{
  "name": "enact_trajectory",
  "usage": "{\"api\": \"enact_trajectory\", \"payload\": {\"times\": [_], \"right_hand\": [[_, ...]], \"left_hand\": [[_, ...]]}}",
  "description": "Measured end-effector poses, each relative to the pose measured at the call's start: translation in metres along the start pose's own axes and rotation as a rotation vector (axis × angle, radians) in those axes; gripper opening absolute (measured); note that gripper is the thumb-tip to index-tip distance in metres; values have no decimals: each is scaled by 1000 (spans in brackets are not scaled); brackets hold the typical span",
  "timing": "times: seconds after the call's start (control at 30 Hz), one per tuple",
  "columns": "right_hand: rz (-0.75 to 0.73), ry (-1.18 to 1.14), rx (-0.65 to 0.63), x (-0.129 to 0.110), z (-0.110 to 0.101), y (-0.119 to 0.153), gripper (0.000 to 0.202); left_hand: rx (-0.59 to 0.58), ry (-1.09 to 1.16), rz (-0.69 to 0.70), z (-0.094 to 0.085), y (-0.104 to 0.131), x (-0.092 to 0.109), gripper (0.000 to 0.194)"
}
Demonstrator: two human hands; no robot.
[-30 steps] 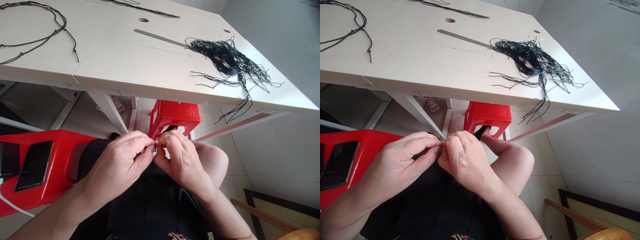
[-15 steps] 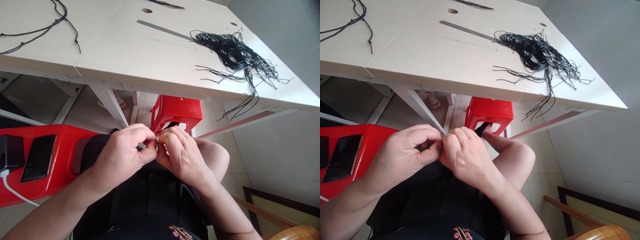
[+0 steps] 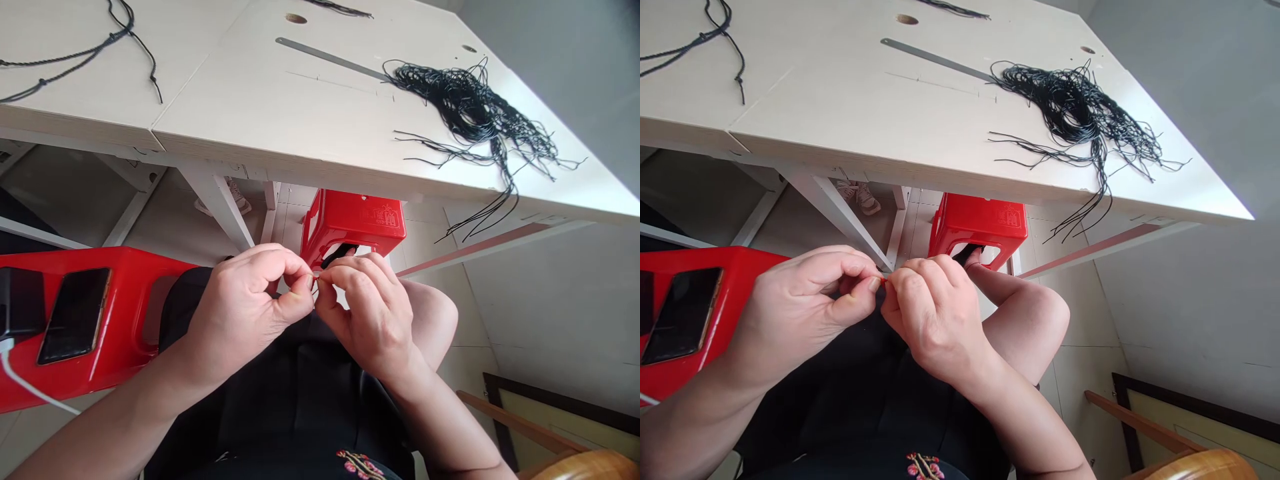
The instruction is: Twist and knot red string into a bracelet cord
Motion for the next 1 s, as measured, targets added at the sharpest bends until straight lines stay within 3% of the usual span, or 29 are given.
{"api": "enact_trajectory", "payload": {"times": [0.17,0.37,0.6,1.0], "right_hand": [[-48,28,-69,-1,3,2,10],[-118,26,32,-1,6,5,17],[-36,-71,154,4,9,10,20],[91,-183,265,9,1,7,24]], "left_hand": [[21,-60,58,2,1,2,15],[-68,7,-49,8,-1,-4,15],[-153,168,-258,16,-4,-13,12],[-92,234,-279,15,-3,-10,11]]}}
Point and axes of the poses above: each hand's wrist, its own y-axis away from the middle knuckle, its own z-axis out of the palm, x = y × z, the point moved 6 cm from there along -y, towards the middle knuckle, and after that the axes turned 11 degrees about -z, right-handed, at the moved point
